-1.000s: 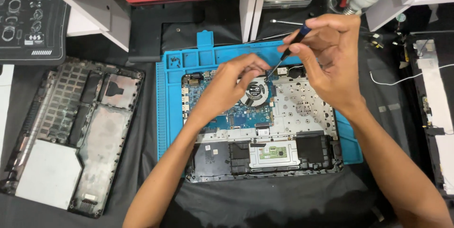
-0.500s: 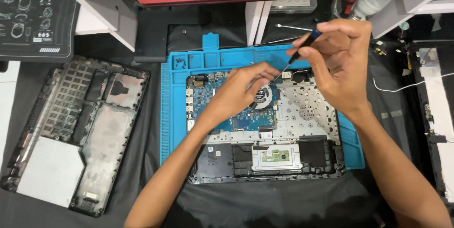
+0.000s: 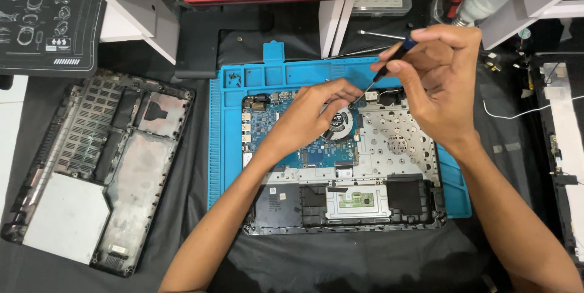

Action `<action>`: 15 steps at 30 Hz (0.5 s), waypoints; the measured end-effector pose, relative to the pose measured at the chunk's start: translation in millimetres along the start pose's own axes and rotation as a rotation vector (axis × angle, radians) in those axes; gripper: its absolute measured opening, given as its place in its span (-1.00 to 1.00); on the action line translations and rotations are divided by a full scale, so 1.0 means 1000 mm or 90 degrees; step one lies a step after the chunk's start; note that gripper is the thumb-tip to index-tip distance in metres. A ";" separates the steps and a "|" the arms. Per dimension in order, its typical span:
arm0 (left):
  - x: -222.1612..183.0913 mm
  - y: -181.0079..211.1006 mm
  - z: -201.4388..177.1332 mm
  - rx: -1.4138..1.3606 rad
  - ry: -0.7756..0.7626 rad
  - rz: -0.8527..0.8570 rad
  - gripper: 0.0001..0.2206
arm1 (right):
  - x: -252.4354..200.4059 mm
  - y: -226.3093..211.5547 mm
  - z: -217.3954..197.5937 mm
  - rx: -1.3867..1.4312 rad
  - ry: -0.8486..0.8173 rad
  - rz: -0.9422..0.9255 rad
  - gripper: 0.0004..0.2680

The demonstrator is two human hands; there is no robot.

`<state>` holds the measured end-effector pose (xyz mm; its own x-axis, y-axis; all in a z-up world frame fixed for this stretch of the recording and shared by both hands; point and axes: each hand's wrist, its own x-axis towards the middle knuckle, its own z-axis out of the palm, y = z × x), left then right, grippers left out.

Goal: The person disassembles a laptop by removing the back cover and placing it aside. They then use a screwdriver to remove screws from the motherboard and cooling fan, detach the fan, and transfer it to the laptop cover. The person continues to unscrew and remove additional components from the motherboard.

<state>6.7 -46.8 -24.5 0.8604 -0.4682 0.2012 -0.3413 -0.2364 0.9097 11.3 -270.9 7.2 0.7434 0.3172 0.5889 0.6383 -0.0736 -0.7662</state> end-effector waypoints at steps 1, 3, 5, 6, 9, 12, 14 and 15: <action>0.000 0.000 0.000 -0.001 0.000 0.000 -0.83 | 0.001 -0.002 0.001 -0.003 0.002 0.002 -0.71; 0.000 -0.001 0.001 -0.001 0.000 0.001 -0.83 | 0.001 -0.004 0.001 -0.014 0.006 0.000 -0.69; -0.001 -0.003 0.003 0.000 0.006 0.000 -0.83 | 0.000 -0.002 0.001 -0.021 0.006 -0.003 -0.68; 0.000 -0.003 0.004 -0.006 0.007 -0.006 -0.83 | -0.001 0.000 0.001 -0.046 0.020 -0.004 -0.65; 0.000 -0.001 0.007 -0.002 0.015 -0.029 -0.81 | -0.009 0.009 -0.001 -0.079 0.042 -0.008 -0.60; -0.001 0.000 0.008 0.016 0.014 -0.063 -0.80 | -0.011 0.004 0.003 -0.081 0.055 -0.017 -0.58; -0.001 -0.004 0.009 0.023 0.011 -0.080 -0.79 | -0.012 -0.002 0.006 -0.075 0.058 -0.023 -0.59; -0.001 -0.008 0.009 0.034 0.011 -0.064 -0.79 | -0.013 -0.003 0.006 -0.080 0.066 -0.004 -0.61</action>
